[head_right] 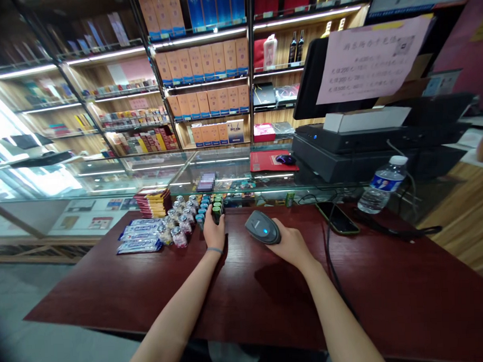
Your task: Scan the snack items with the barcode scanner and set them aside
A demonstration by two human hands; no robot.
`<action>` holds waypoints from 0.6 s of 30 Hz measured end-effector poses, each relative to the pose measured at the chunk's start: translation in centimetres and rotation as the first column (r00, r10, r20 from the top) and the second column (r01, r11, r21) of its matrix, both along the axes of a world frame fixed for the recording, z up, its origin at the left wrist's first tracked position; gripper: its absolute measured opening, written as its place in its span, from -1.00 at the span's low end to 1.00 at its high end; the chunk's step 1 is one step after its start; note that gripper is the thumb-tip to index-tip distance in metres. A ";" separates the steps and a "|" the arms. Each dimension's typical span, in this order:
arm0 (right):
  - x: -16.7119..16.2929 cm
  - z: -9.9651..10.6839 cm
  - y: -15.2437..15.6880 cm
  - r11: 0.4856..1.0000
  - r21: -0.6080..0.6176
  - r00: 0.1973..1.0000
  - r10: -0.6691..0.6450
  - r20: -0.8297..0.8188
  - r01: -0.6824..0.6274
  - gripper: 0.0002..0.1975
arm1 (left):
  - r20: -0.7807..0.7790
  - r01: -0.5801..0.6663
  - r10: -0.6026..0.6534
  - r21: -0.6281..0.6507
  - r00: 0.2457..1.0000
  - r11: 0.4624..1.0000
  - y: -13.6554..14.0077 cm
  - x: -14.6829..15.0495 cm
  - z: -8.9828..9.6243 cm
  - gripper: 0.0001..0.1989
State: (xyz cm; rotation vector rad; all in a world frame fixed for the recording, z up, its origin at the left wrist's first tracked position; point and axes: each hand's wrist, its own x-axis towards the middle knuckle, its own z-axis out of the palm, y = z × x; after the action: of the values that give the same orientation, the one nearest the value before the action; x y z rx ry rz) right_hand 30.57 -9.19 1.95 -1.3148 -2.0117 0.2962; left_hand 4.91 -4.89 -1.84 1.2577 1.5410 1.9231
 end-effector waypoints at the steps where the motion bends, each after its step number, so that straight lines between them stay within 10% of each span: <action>1: 0.0 0.0 0.1 1.000 0.004 1.000 -0.006 -0.004 0.006 -0.68 | -0.019 -0.008 0.009 0.035 1.000 0.999 -0.1 0.1 0.1 -0.57; 18: 6.0 0.9 1.6 0.860 0.012 0.854 -0.505 -0.127 0.510 -0.60 | -0.054 0.400 -0.396 0.083 0.917 0.913 5.3 11.5 -0.4 -0.53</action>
State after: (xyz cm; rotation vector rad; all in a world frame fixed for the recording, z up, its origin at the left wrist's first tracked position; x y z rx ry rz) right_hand 36.53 -7.62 2.81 -1.6973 -1.4884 0.0751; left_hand 16.39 0.38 -2.28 1.5179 1.1096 1.7255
